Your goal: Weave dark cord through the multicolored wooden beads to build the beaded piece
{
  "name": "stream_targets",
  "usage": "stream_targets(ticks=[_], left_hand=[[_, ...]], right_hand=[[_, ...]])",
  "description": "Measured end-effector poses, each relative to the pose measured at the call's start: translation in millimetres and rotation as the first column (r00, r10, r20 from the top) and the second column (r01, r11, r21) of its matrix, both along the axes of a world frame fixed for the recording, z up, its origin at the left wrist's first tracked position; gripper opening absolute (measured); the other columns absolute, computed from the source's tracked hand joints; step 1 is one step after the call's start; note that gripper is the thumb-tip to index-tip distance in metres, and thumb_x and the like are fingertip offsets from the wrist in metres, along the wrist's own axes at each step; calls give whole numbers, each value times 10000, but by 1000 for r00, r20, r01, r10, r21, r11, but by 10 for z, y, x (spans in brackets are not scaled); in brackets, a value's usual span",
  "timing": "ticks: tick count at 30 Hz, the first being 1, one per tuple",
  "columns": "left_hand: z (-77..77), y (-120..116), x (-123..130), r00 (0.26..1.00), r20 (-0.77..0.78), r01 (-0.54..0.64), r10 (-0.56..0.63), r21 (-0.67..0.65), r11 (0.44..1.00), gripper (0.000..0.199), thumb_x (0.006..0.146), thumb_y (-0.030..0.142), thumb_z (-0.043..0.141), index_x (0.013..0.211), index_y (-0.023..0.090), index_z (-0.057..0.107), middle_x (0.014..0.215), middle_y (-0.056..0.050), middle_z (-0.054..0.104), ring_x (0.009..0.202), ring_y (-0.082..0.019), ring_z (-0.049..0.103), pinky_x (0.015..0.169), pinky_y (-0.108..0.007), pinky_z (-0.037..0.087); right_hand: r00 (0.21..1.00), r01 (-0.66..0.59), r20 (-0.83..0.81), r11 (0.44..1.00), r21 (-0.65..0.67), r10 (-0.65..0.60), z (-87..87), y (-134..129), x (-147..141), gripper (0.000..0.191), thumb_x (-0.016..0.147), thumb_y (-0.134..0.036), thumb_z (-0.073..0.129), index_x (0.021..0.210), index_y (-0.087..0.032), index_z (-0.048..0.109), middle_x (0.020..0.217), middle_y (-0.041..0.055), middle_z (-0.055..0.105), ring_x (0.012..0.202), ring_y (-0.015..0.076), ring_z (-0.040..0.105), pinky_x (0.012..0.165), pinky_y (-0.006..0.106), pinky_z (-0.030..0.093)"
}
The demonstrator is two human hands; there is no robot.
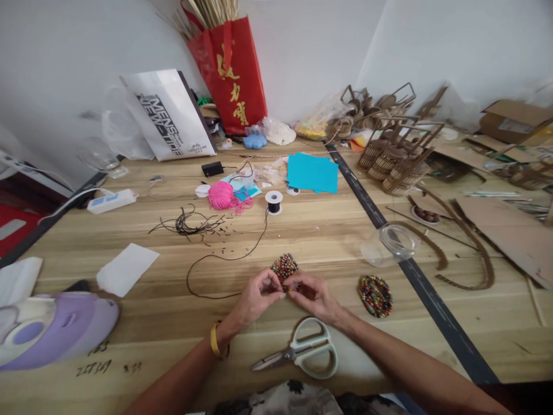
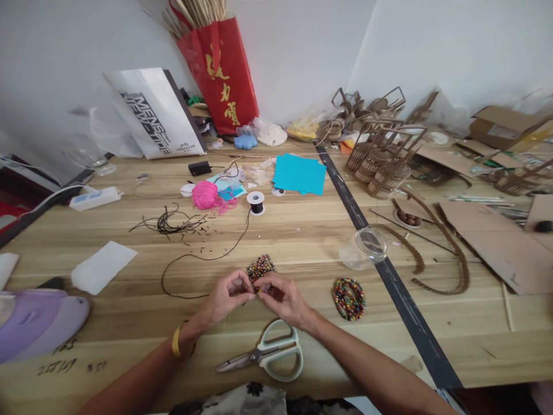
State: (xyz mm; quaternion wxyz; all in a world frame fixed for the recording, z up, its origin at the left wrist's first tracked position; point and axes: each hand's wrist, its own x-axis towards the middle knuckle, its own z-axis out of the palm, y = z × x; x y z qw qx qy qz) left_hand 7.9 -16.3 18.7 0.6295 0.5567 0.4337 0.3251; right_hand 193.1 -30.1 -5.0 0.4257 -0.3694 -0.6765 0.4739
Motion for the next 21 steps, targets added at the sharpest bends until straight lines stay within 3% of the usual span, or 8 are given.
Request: stream_targets(ticks=[11, 21], left_hand=[[-45, -11, -14, 998, 43, 49, -48, -31, 998, 212, 683, 249, 718, 779, 142, 562, 734, -3, 596, 696, -118, 546, 677, -236, 421], [-53, -35, -52, 987, -149, 71, -62, 57, 996, 156, 715, 277, 676, 701, 122, 663, 664, -20, 633, 638, -132, 526, 617, -235, 389]], right_hand=[[993, -99, 82, 985, 140, 88, 41, -3, -10, 165, 926, -284, 497, 874, -179, 613, 810, 67, 591, 774, 172, 552, 693, 290, 445], [993, -104, 78, 983, 150, 93, 28, -19, -9, 156, 925, -295, 501, 899, -185, 609, 846, 78, 606, 796, 180, 559, 703, 307, 454]])
